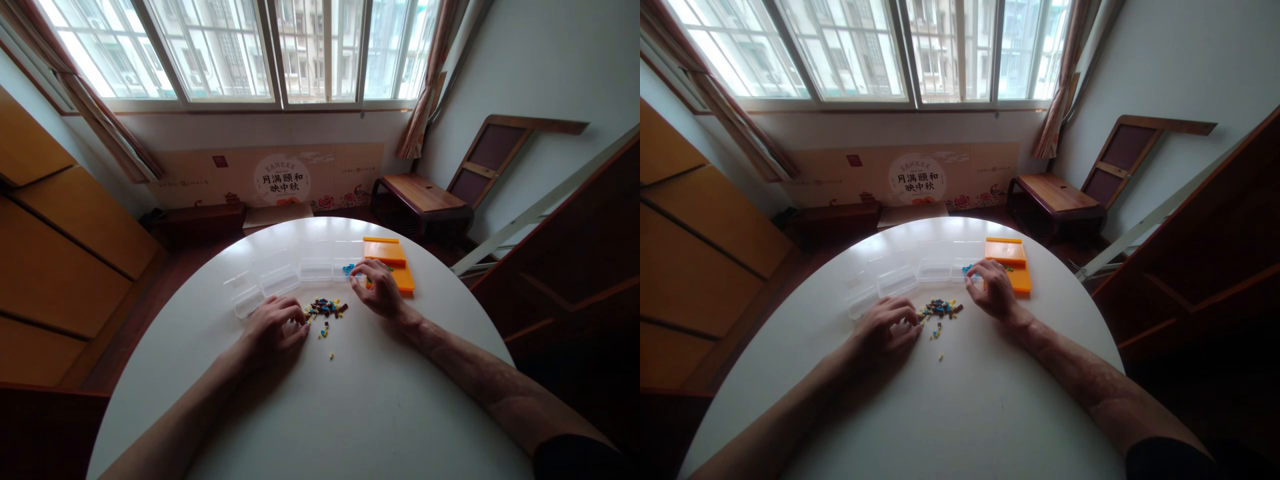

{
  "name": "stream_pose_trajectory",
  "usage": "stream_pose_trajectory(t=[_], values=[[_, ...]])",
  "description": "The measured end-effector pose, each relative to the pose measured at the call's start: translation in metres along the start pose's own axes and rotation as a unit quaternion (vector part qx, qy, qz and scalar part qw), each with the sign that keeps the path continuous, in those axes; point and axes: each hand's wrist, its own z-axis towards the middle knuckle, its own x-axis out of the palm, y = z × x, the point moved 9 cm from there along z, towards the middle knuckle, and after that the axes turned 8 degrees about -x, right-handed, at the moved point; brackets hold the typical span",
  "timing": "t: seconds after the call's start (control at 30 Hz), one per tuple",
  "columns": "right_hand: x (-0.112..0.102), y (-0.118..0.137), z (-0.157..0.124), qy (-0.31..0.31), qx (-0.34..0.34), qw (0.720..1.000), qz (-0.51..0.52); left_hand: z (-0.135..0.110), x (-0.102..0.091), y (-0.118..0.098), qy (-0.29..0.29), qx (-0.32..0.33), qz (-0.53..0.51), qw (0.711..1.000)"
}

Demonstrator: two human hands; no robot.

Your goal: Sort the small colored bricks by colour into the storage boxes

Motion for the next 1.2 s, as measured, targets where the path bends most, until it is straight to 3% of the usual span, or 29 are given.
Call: stream_pose_trajectory(t=[0.5, 0.63, 0.77, 0.93, 1.2], values=[[-0.002, 0.003, 0.001, 0.002, -0.003, 1.0, 0.011, 0.002, 0.002, 0.002, 0.025, -0.006, -0.04, 0.999], [-0.004, 0.007, 0.001, 0.0, -0.011, 1.0, 0.014, 0.003, 0.001, 0.001, 0.004, 0.0, -0.029, 1.0], [-0.001, 0.031, 0.001, 0.022, -0.074, 0.996, 0.048, 0.005, -0.006, -0.005, -0.035, 0.005, -0.048, 0.998], [0.021, 0.073, -0.007, 0.116, -0.195, 0.967, 0.116, 0.006, -0.008, -0.017, -0.068, 0.017, -0.066, 0.995], [0.027, 0.079, -0.009, 0.124, -0.234, 0.954, 0.139, 0.007, 0.001, -0.023, -0.079, 0.045, -0.046, 0.995]])
